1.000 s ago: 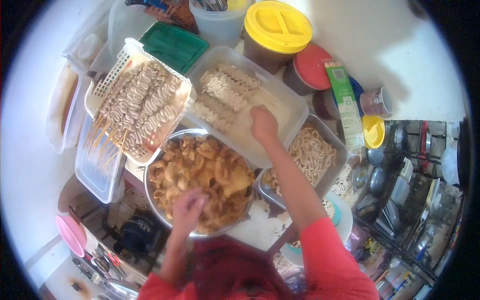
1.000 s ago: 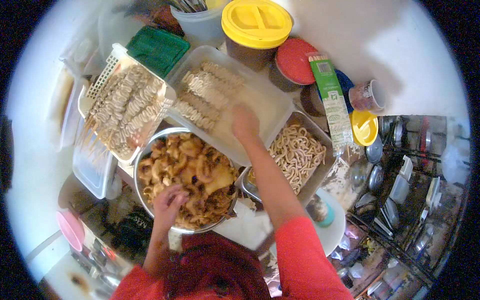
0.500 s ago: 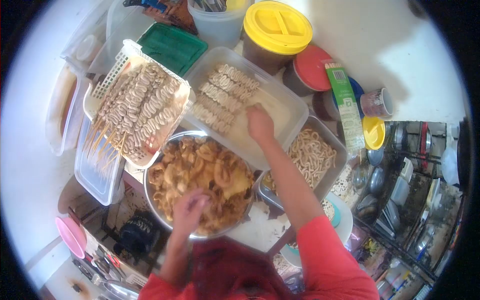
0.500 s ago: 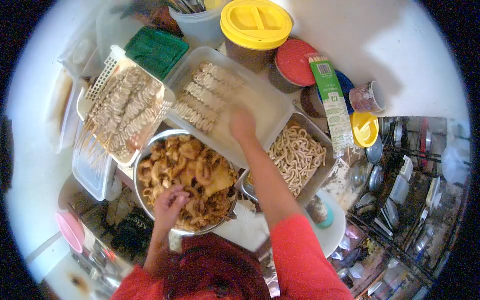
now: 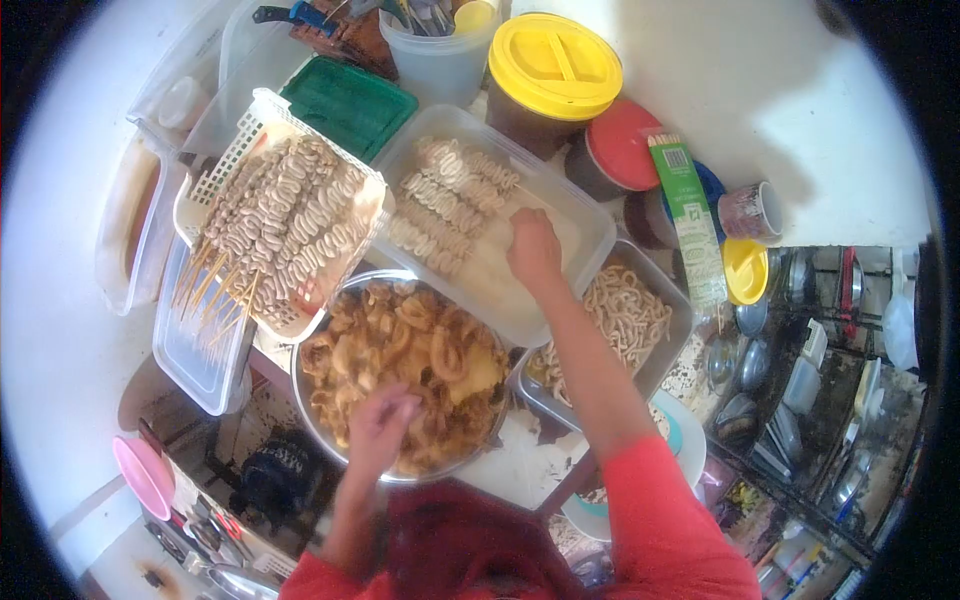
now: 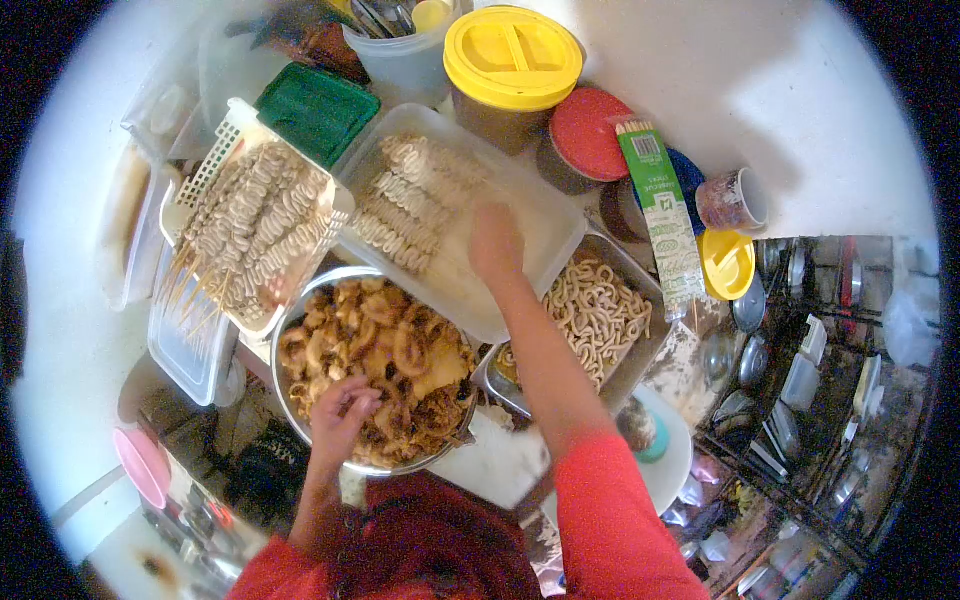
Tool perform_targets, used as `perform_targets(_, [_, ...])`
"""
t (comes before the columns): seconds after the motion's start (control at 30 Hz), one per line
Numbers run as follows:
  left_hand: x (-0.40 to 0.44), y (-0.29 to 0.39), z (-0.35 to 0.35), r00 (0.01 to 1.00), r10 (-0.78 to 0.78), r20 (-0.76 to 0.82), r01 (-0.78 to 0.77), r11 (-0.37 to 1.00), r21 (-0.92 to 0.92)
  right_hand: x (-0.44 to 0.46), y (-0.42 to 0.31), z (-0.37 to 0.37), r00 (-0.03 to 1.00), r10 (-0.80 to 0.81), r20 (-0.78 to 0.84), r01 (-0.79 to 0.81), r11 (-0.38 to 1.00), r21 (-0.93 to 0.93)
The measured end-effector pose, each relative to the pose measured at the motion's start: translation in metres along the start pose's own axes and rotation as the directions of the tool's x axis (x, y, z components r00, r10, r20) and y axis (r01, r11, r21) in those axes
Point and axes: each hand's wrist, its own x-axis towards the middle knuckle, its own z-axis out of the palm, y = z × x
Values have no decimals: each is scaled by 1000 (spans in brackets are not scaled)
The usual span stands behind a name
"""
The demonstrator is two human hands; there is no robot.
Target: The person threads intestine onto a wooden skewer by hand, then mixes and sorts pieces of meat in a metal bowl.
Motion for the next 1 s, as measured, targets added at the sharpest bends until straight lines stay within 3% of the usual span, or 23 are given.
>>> perform_targets(0.03, [3,1,1,1000,7,4,-7,999,38,-12,-4,-5,1000,0,-30,2,998,61])
perform_targets(0.13, [21,34,18,995,-77,66,83,991,-100,-52,-20,-31,992,-6,-127,33,977,209])
perform_targets(0.2, [43,49,39,982,187,27,-172,943,-285,-81,-26,-40,994,40,-105,2,931,366])
perform_targets(0.27, [74,77,62,976,197,-97,-219,851,-477,-115,-46,-66,992,103,-78,-63,914,401])
perform_targets(0.33, [109,86,72,979,181,-88,-200,816,-543,-141,-56,-84,995,54,-79,-14,898,439])
perform_targets(0.43, [114,108,85,974,201,103,-74,716,-694,-170,-60,-93,997,58,-50,-28,882,470])
perform_targets(0.73, [105,68,91,988,94,119,31,640,-768,-208,-52,-84,997,61,48,-75,906,416])
perform_targets(0.83, [103,47,73,995,1,101,39,918,-395,-195,-36,-73,996,39,84,-66,932,357])
perform_targets(0.93, [65,42,54,995,96,30,-73,895,-440,-144,-25,-66,981,109,160,-136,976,172])
perform_targets(1.0, [41,43,45,994,40,100,10,891,-454,-104,-13,-46,995,-4,98,-9,990,140])
